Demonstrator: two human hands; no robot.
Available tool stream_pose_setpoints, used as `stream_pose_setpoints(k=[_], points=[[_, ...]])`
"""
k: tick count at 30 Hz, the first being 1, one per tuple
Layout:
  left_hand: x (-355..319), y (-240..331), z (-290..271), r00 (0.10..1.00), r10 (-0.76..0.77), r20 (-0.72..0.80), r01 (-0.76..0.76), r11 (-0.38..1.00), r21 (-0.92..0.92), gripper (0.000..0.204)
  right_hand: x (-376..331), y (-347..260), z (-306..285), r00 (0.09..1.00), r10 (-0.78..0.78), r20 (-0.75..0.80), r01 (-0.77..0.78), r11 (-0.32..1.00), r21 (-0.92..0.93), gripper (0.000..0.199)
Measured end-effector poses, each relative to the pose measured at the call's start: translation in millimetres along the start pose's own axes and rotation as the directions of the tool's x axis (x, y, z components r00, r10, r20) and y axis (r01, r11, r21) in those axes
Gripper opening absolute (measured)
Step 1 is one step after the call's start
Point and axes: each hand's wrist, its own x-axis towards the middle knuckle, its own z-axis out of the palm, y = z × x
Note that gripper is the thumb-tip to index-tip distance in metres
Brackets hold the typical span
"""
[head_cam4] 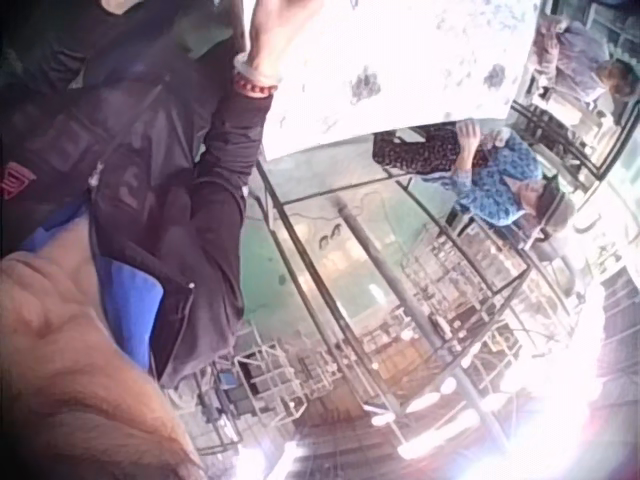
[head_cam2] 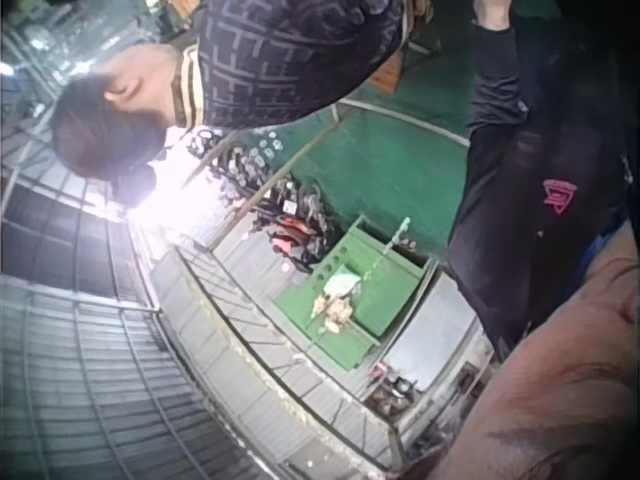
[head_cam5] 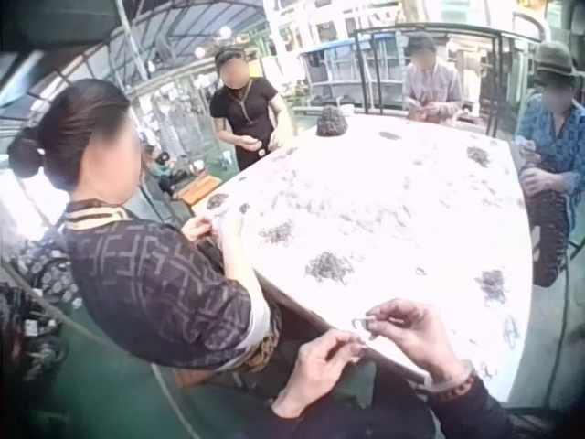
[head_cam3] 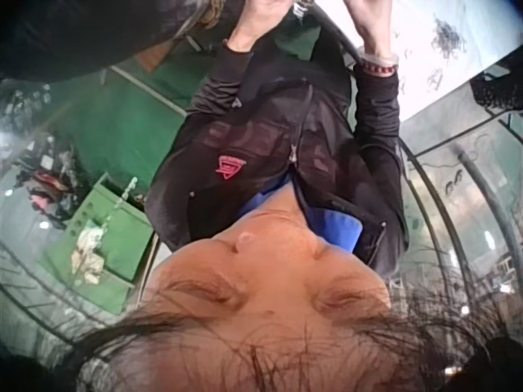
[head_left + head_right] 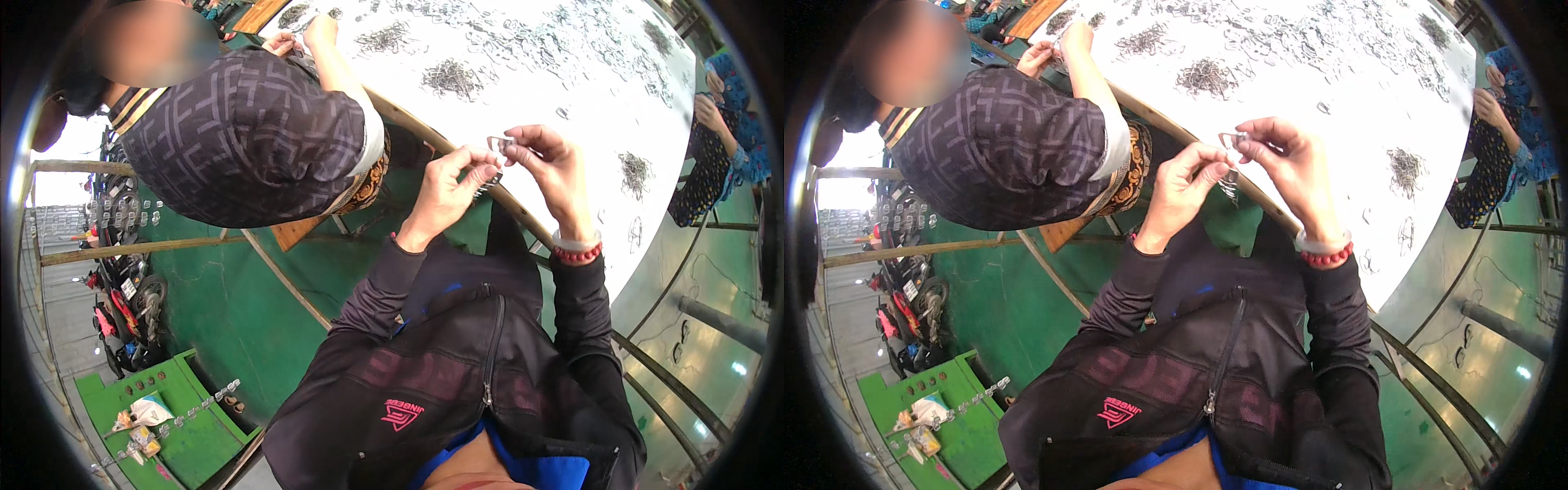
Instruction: The person assembles keychains by hand at a large table in a workshop. They pick up small metal parts and wire loops, connect them together, and place the finished keychains on a hanging rack. Other workers are also assembling keychains at the same table.
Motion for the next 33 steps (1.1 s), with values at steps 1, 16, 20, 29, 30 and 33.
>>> stream_pose_setpoints(k=[1, 16, 20, 29, 30, 33], points=[[1.9, 0.3, 1.6, 0.999, 0.03, 0.017, -0.031, 0.998, 0.056, 0.011, -4.8, 0.0, 2.8, 0.999, 0.03, -0.026, -0.029, 0.999, 0.03, 0.017], [54.5, -64.4, -2.7, 0.962, -0.173, -0.212, 0.222, 0.946, 0.235, 0.022, -34.7, 22.7, 3.8, 0.982, 0.123, -0.14, -0.098, 0.98, 0.174, 0.006], [142.4, -107.9, 8.5, 0.934, -0.275, -0.229, 0.347, 0.54, 0.767, 0.086, -33.7, 26.3, 2.3, 0.985, 0.029, -0.171, -0.012, 0.995, 0.098, 0.008], [158.1, -160.2, 40.0, 0.999, 0.022, -0.049, 0.039, 0.331, 0.943, 0.009, -33.8, 31.6, -2.9, 0.991, -0.011, -0.137, 0.031, 0.989, 0.143, 0.007], [153.7, -161.8, 38.6, 0.998, 0.065, -0.009, -0.013, 0.322, 0.947, 0.013, -36.1, 32.4, -2.3, 0.992, -0.01, -0.129, 0.029, 0.988, 0.152, 0.009], [142.1, -163.1, 31.7, 0.993, 0.114, 0.01, -0.041, 0.277, 0.96, 0.023, -40.6, 30.5, 3.4, 0.991, -0.041, -0.125, 0.055, 0.992, 0.111, 0.008]])
